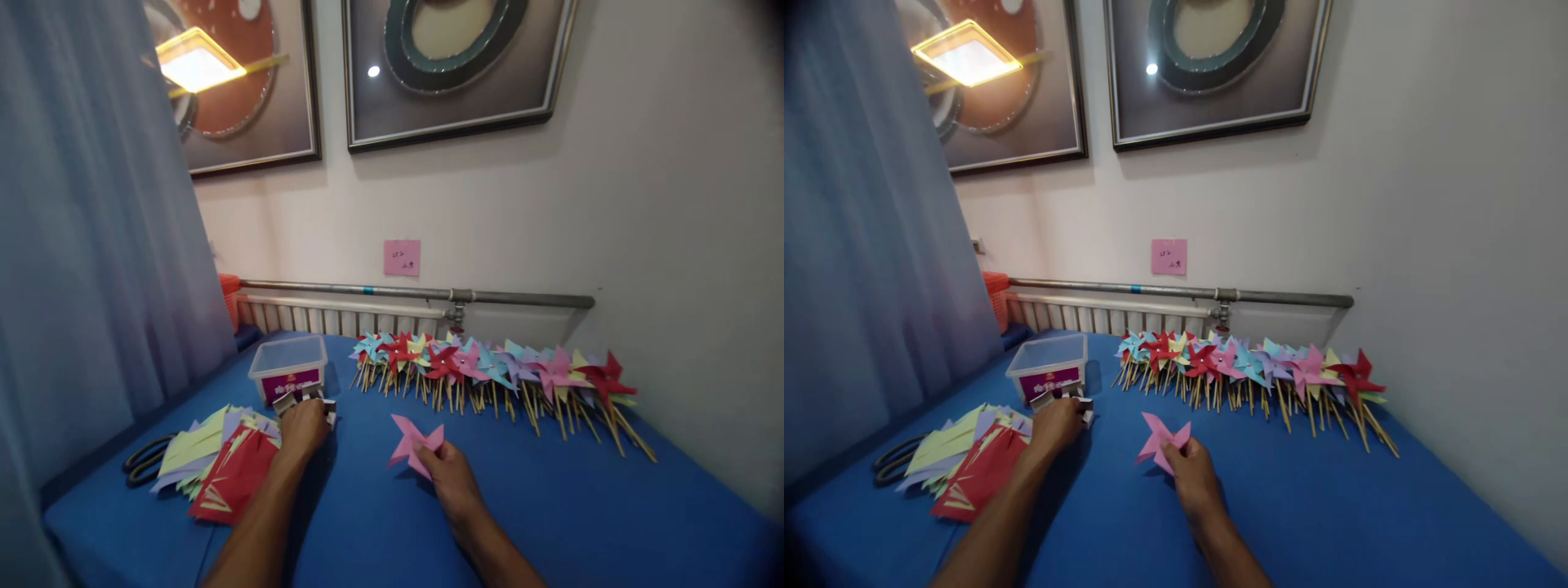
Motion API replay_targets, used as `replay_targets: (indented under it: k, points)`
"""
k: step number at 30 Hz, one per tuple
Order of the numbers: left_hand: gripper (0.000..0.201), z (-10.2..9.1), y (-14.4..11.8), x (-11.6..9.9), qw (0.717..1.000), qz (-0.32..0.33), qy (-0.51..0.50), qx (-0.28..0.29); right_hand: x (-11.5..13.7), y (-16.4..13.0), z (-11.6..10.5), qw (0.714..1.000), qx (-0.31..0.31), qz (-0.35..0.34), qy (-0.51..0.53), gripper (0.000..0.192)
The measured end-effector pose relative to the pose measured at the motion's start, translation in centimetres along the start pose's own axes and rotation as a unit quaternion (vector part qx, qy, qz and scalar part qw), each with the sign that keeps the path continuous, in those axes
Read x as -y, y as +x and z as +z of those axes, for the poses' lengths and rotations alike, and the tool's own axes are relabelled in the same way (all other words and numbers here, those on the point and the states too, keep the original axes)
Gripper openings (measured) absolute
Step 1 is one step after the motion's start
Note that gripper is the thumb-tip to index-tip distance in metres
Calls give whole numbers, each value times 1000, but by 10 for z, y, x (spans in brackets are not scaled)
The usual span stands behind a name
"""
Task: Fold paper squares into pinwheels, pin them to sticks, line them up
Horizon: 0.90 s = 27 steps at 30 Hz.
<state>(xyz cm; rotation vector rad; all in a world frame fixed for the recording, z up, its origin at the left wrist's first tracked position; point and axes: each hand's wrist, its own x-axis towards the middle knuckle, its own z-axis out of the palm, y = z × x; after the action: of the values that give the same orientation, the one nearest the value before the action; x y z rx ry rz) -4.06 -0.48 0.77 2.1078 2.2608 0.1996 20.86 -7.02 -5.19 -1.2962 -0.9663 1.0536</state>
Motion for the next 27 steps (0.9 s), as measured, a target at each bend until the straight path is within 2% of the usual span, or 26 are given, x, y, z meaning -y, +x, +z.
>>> replay_targets:
  k: [5, 7, 15, 20, 27]
  points:
    - [26, -9, 17, 1, 998, -8, 13, 56, 5, -2, -1, 1000, 9, -4, 0, 33]
    - [26, -9, 20, 1, 998, -8, 12, 63, 4, -3, -1, 1000, 12, -1, 1, 33]
    - [30, 0, 15, 3, 999, -3, 14, 45, -5, -1, -4, 999, 31, -2, 6, 37]
    - [28, 1, 17, 5, 999, -4, 0, 52, 2, -4, -2, 1000, 15, 10, -3, 35]
    - [34, -4, 11, 1, 999, 2, 39, 27, 5, -5, 1, 1000, 1, 11, -3, 33]
